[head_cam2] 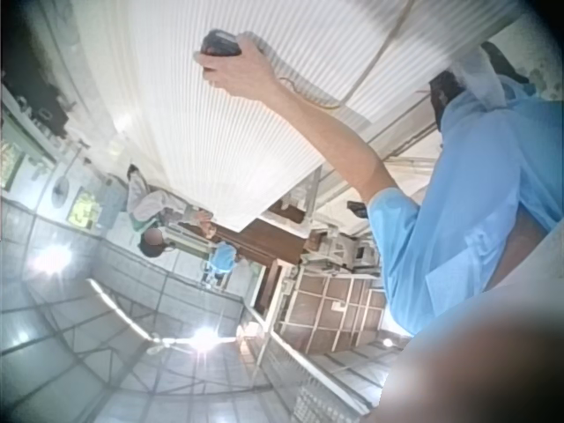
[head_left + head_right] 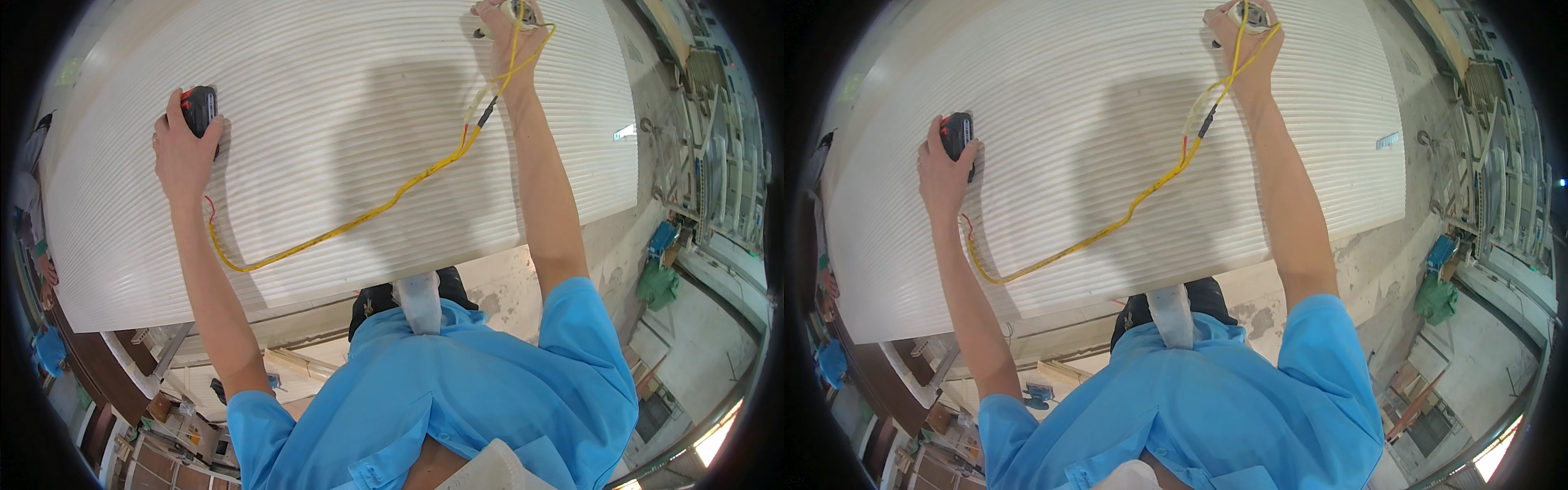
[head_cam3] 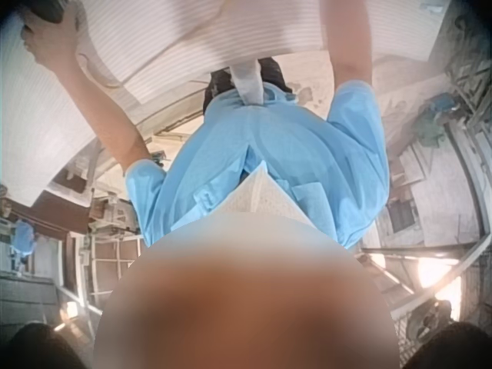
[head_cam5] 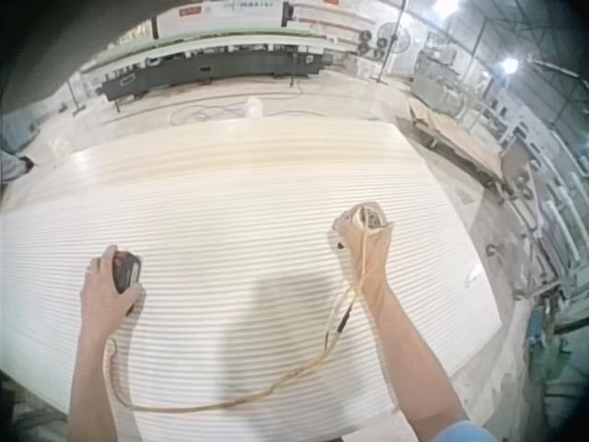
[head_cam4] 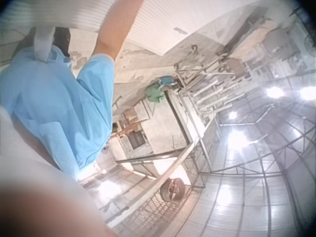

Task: The person measures a large white ribbed panel using a tape measure held in both hands. The person moves the tape measure along the panel surface while maintaining contact with the panel.

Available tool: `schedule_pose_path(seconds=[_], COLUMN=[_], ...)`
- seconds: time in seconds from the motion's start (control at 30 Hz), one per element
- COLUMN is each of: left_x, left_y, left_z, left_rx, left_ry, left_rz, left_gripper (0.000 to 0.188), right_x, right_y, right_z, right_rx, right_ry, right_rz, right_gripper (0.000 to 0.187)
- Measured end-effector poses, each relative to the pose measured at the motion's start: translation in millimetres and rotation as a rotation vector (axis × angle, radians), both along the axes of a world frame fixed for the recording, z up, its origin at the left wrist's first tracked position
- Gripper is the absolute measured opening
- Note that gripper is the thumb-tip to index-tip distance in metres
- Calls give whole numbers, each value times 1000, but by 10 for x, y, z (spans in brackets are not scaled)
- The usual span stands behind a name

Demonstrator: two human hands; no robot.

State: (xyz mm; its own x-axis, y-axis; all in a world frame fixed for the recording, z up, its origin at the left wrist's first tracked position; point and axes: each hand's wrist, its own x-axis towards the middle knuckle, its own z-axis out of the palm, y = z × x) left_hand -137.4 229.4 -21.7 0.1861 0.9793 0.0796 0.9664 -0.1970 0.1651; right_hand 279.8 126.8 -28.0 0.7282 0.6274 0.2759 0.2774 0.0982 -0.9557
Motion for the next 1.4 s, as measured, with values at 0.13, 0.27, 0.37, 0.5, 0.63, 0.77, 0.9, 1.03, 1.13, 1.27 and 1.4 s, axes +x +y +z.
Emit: schedule_pose_path(seconds=[0.13,0.27,0.37,0.5,0.63,0.77,0.9,1.03,1.13,1.27,1.4], left_x=[-7,-14,-13,7,23,9,0,23,49,70,77], left_y=[1,-1,6,2,1,11,64,148,192,223,250], left_z=[-1,-16,-9,7,12,-2,-30,-39,-34,-33,-40], left_rx=[12,-7,7,6,-11,13,4,3,3,11,-9], left_ry=[-18,-22,-11,7,-11,-2,-5,-5,4,11,9], left_rz=[-4,-1,-10,2,13,10,10,6,11,2,14], left_gripper=[81,82,83,83,83,83,84,84,83,82,82], right_x=[5,133,127,127,126,38,80,139,89,119,198], right_y=[-22,31,86,86,83,80,103,159,174,186,243], right_z=[-9,41,-21,-122,-140,-83,14,-21,-120,-112,-43], right_rx=[23,245,84,69,47,30,143,80,20,114,154], right_ry=[125,127,38,172,160,139,215,78,70,232,98], right_rz=[25,105,49,59,70,40,63,34,37,46,75], right_gripper=[14,15,16,16,17,17,14,13,13,13,12])
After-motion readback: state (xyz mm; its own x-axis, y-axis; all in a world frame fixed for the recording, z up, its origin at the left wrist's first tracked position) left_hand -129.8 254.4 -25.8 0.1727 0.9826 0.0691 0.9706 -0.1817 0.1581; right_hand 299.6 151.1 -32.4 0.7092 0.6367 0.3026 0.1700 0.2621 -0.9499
